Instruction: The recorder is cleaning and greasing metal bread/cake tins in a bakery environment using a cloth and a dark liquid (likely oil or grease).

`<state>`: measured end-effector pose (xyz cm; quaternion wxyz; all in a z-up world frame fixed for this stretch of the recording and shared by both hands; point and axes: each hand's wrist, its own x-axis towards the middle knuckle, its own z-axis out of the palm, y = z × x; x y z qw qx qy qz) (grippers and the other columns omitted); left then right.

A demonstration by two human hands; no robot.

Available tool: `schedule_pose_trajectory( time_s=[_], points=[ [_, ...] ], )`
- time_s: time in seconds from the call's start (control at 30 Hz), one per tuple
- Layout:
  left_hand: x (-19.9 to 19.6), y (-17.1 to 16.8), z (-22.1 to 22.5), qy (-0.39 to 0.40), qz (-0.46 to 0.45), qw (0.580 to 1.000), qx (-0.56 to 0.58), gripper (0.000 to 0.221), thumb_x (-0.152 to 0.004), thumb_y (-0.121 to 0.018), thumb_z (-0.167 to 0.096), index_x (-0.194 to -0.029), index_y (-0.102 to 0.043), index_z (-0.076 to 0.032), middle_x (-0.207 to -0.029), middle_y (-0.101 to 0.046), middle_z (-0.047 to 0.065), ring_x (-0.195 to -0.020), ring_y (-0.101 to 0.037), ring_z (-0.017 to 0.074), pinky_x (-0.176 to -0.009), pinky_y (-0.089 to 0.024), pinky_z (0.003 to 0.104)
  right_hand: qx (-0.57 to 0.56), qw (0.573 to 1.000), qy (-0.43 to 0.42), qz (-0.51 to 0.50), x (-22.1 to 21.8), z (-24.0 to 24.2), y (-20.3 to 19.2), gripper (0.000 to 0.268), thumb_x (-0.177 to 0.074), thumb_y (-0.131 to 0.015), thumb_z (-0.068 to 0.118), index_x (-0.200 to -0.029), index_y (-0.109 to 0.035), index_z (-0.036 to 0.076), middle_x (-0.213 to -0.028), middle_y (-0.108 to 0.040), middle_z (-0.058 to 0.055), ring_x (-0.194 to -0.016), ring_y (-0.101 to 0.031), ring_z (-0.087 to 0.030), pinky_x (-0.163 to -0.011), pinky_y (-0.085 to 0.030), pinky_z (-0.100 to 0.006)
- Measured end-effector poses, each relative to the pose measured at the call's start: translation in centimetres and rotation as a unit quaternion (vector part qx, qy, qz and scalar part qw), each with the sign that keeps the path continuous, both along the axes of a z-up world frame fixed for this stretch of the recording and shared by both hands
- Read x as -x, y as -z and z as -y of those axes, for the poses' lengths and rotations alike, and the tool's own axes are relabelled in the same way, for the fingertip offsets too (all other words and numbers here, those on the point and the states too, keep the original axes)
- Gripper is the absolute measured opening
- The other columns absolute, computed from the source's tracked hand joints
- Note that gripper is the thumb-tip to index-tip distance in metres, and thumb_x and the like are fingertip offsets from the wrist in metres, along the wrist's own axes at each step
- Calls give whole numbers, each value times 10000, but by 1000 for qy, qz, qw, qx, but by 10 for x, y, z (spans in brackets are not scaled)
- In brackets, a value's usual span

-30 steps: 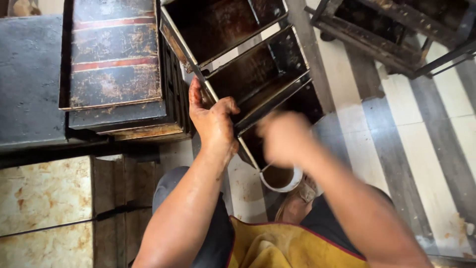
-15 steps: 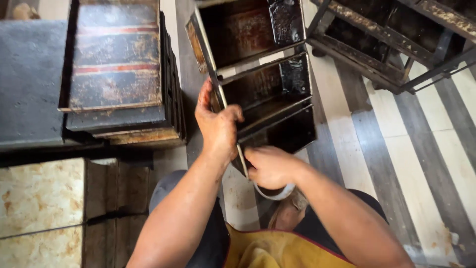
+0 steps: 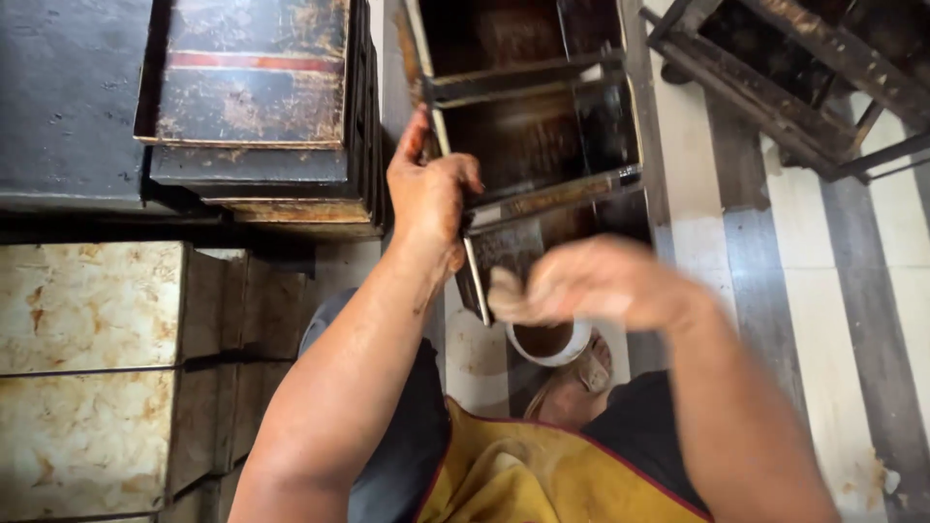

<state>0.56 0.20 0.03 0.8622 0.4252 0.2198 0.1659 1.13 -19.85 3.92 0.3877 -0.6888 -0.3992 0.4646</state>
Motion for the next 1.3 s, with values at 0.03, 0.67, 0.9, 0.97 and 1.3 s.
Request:
schedule_pose_trajectory(
  time_s=[0.03,0.67,0.9,0.97,1.3],
  points=[
    [3,4,-1,-6,19,999,30,817,-662,-563,144,-1461,-520,-18,-858,-636,112,-615,-564,167,-502,-457,267,-152,972,46,-173,-7,13,-1,220,-944,-600,156,-1074,-629,-20,-1105,-692,-243,-1076,-713,-294,-948,-571,-484],
    [-17,27,25,23,12,995,-97,783,-614,-572,191,-1387,-580,68,-1166,-667,89,-921,-645,138,-712,-547,236,439,824,78,350,-28,-3,86,574,-962,-439,486,-1344,-596,88,-1373,-594,-153,-1141,-647,-355,-931,-534,-497],
    [-80,81,-1,17,-51,991,-121,818,-655,-597,99,-1448,-493,-71,-1138,-645,98,-899,-594,203,-753,-498,324,235,780,319,484,-49,80,1,414,-930,-603,205,-1318,-641,64,-1283,-688,-173,-1075,-694,-372,-920,-548,-476],
    [-109,131,22,8,-77,996,-49,823,-683,-580,62,-1481,-480,-111,-1069,-619,140,-818,-537,253,-695,-437,383,153,731,410,524,-58,106,-19,425,-953,-635,104,-1373,-624,34,-1301,-691,-199,-1051,-700,-395,-905,-558,-461],
    [-177,356,104,46,-298,926,-228,631,-765,-609,-84,-1391,-539,-39,-1205,-708,220,-1093,-683,333,-963,-536,396,-116,677,670,281,-107,157,18,438,-1089,-722,160,-713,-535,38,-615,-554,-39,-500,-477,-90,-454,-334,-279]
  ],
)
